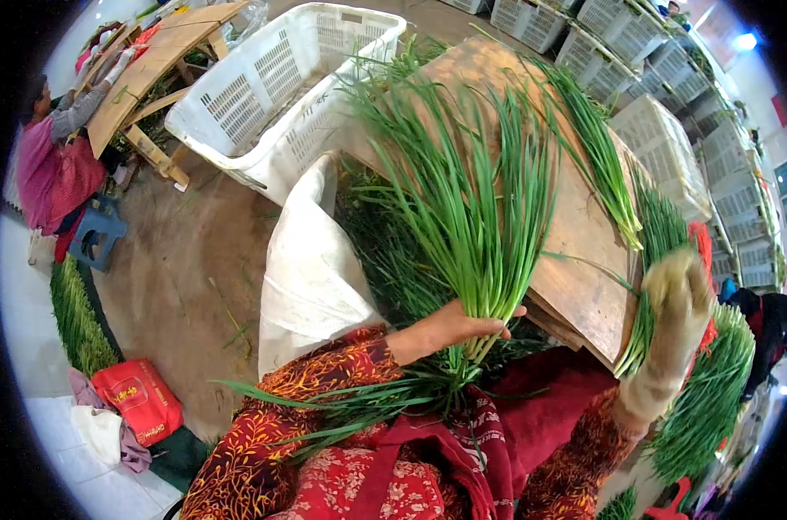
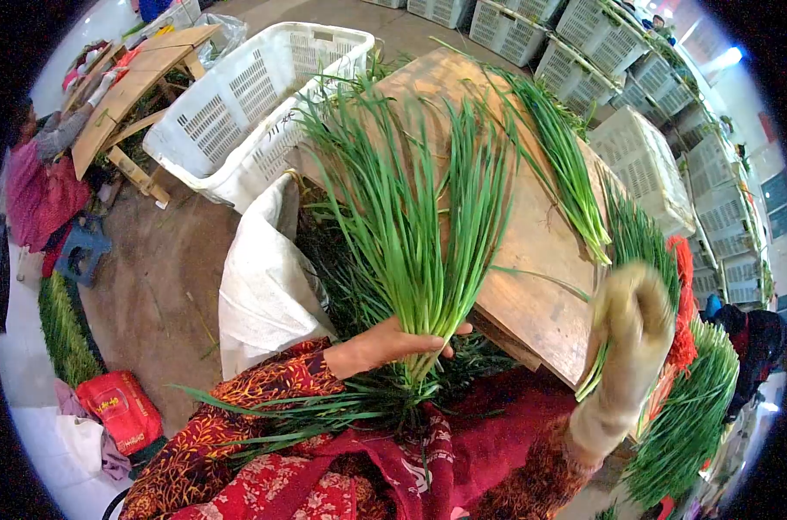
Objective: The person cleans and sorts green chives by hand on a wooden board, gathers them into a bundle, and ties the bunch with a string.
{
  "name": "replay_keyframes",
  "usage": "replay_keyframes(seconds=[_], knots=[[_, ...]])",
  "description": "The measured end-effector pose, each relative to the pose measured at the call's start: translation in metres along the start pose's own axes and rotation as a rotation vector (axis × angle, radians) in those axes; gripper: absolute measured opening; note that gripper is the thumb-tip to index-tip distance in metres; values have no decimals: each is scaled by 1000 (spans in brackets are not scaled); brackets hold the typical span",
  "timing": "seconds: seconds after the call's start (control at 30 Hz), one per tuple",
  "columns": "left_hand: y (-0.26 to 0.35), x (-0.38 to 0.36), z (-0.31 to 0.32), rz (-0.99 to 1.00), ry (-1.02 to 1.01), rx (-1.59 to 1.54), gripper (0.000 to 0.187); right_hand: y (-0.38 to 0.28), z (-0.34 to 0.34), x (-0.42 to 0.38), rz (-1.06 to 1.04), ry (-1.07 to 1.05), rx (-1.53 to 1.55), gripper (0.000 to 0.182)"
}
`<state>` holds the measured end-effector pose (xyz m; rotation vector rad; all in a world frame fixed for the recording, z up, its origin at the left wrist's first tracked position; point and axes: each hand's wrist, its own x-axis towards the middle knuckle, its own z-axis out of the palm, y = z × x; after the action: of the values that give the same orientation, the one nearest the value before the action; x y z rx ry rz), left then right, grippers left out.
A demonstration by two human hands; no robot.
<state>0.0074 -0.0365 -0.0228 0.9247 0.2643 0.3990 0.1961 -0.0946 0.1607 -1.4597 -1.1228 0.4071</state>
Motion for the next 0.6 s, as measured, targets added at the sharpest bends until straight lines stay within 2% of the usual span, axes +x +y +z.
replay_keyframes(seconds=[0.03,0.07,0.1,0.13,0.17,0.2,0.27,0.33,0.37,0.4,0.47,0.5,0.53,0.6], knots=[[1,1,1,-6,-1,-18,46,10,-12,-23,22,-163,161,15],[2,1,2,-13,-2,-36,47,18,-20,-40,118,-331,103,18],[7,-1,4,-36,-1,-57,49,26,-21,-55,607,-413,-24,18],[2,2,2,44,-39,-67,48,52,-13,-77,629,-539,-193,16],[7,0,4,-29,-24,-153,48,86,-9,-96,78,-719,-857,17],[13,-2,6,-105,-7,-236,47,94,-3,-107,70,-653,-1096,21],[10,0,6,-145,-2,-295,45,97,2,-123,262,-465,-624,30],[11,2,9,-124,-28,-285,45,76,16,-129,519,-455,-262,36],[10,4,10,-122,-33,-309,45,69,23,-132,512,-467,-233,42],[10,6,12,-117,-41,-333,45,75,30,-139,387,-441,-252,42],[11,8,17,-118,-53,-352,46,74,39,-143,306,-414,-442,37],[12,8,18,-106,-56,-377,47,81,42,-145,269,-345,-388,29],[12,8,19,-111,-59,-368,47,81,42,-144,268,-336,-382,29],[9,7,25,-94,-126,-414,49,82,38,-140,359,-297,-183,23]])
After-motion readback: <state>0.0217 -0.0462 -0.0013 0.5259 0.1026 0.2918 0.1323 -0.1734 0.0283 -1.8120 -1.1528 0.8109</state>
